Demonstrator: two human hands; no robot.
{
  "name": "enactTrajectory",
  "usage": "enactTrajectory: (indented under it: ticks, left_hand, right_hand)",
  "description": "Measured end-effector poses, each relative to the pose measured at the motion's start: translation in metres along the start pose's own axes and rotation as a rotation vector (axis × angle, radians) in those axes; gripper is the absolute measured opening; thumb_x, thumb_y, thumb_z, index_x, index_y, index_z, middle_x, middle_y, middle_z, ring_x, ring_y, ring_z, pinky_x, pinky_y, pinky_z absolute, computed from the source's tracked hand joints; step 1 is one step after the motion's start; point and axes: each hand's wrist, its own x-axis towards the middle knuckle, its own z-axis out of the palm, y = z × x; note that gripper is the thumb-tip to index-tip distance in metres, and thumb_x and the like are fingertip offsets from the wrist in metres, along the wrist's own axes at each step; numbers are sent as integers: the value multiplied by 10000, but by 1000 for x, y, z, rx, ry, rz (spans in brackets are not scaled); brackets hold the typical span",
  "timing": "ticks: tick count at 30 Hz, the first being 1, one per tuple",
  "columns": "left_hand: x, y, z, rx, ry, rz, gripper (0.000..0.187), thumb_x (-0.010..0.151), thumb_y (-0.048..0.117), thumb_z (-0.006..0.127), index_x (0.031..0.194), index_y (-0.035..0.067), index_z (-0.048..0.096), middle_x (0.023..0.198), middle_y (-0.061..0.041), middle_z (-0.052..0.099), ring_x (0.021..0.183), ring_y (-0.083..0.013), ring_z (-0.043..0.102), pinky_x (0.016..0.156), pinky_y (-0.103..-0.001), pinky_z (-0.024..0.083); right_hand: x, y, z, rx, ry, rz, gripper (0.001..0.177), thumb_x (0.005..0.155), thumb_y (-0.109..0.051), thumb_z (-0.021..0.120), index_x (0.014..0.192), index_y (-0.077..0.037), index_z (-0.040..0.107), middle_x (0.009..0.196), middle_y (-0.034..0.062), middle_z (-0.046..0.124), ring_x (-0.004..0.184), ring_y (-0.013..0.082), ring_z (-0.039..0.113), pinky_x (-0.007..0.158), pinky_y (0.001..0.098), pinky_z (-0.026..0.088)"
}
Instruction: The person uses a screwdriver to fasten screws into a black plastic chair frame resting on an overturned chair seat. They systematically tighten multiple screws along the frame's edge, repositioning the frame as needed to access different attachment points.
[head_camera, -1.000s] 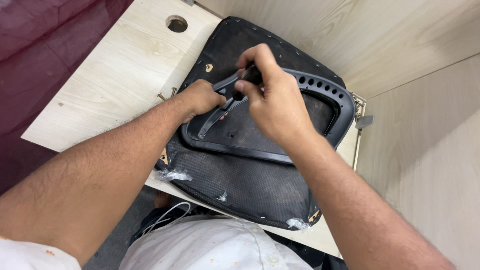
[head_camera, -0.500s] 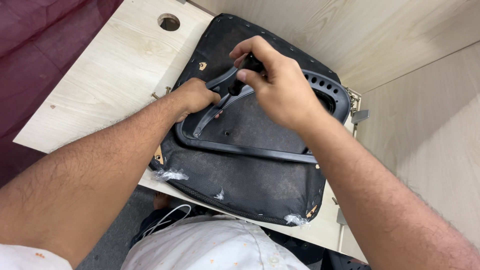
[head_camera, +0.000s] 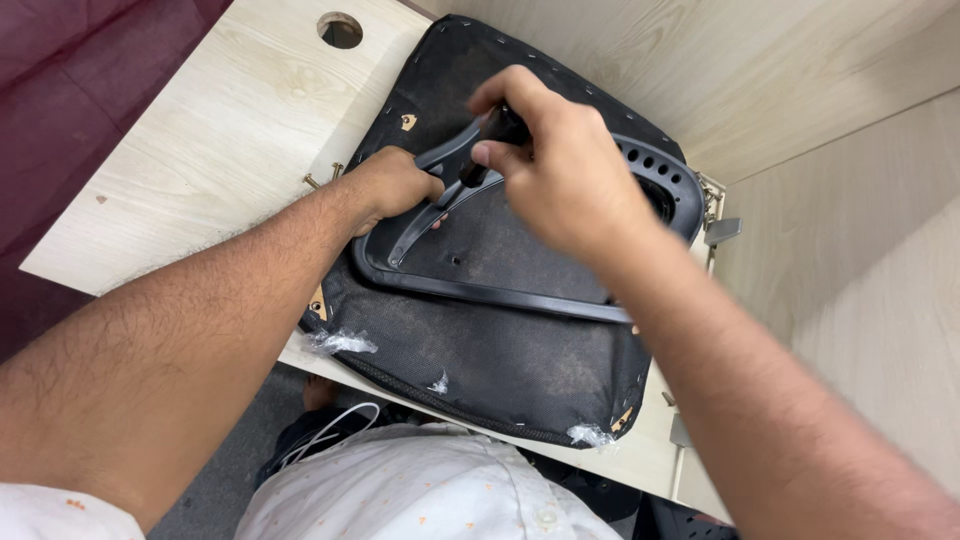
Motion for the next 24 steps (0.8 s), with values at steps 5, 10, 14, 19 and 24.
enactTrajectory:
  ticks: [5,10,14,19,24]
  left_hand:
    - [0,-1,2,33,14,20,203,931,125,656,1059,-4,745,838,-103,780,743,-133,742,770,-297,600]
    - [4,-3,-1,-5,-7,38,181,902,109,670,1007,-12,756,843,-116,786,759,-157,753,765,-294,622]
    - [7,-9,-3,-93,-50,73,187,886,68,659,1005,-51,741,856,-162,789,755,-190,767,725,-314,640]
    - [9,-7,-4,-52,-72,29,217,899,73,639,1023,-69,748,883,-180,791,762,-200,768,710,-320,642]
    - [1,-7,2,-73,-45,26,261,910,80,626,1094,-70,734,919,-190,793,793,-233,770,728,-349,637]
  right_hand:
    - [-8,14,17,-89,231,38,238,1024,-228,706,1130,-54,583,924,115,750,848,181,765,706,341,623]
    - [-22,34,5,86,287,61,210,1024,-245,722,1130,-79,647,927,65,756,783,132,710,680,302,594]
    - [-46,51,-8,330,468,133,174,1054,-207,695,1163,-84,639,999,53,685,886,100,701,721,274,632]
    - [-80,72,8,639,563,348,169,1011,-188,675,1147,-100,628,1073,52,722,989,102,726,749,265,658]
    - [-109,91,33,766,659,486,222,1000,-180,658,1197,-92,606,1112,66,720,1024,127,708,750,272,659]
